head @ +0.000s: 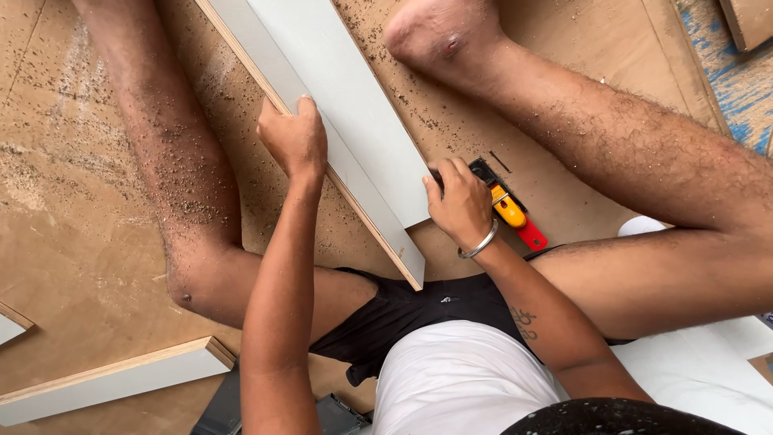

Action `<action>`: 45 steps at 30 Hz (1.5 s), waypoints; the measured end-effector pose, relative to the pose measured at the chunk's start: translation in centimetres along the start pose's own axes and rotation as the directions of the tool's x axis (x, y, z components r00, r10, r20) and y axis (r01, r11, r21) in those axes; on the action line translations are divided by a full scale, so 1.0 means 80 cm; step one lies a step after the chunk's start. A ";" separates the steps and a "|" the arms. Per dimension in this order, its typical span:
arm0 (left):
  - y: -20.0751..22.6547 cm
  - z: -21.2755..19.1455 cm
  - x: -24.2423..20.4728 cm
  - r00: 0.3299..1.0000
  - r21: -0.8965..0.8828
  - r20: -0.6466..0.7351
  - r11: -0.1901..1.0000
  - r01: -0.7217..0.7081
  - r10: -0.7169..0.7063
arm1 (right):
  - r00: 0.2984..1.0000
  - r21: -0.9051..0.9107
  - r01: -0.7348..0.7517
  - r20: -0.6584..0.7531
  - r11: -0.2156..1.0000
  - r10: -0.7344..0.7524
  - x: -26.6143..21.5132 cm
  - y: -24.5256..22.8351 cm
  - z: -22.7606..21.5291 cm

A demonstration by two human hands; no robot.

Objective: The person sits on the floor and squeezes glue from a plastic bottle along the edge of a white board strip. They align a thinner wooden strip onto the glued edge, press the pieces together along the length, then pick dried glue off their fingers.

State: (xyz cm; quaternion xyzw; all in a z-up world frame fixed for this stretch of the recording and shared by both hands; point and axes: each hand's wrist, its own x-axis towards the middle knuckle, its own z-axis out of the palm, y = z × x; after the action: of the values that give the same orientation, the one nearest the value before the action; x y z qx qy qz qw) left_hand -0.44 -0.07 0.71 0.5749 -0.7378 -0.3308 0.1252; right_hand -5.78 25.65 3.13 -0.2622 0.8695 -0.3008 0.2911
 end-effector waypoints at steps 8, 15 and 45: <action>0.004 -0.001 -0.005 1.000 -0.006 -0.018 1.000 0.016 -0.016 | 0.966 -0.087 0.248 0.100 0.965 -0.239 -0.043 -0.030 0.032; 0.002 -0.005 -0.003 1.000 -0.100 0.005 0.995 0.000 0.001 | 0.915 -0.149 0.380 0.205 0.913 -0.347 -0.075 -0.053 0.062; 0.038 -0.020 -0.011 0.993 -0.009 0.014 0.993 0.115 -0.115 | 0.922 -0.072 0.364 0.168 0.929 -0.348 -0.069 -0.049 0.063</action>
State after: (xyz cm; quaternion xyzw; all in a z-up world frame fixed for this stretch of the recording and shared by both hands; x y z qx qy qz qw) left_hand -1.55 0.54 4.00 0.6135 -0.7028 -0.3449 0.1036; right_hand 2.47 24.56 4.44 -0.4525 0.7968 -0.2832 0.2831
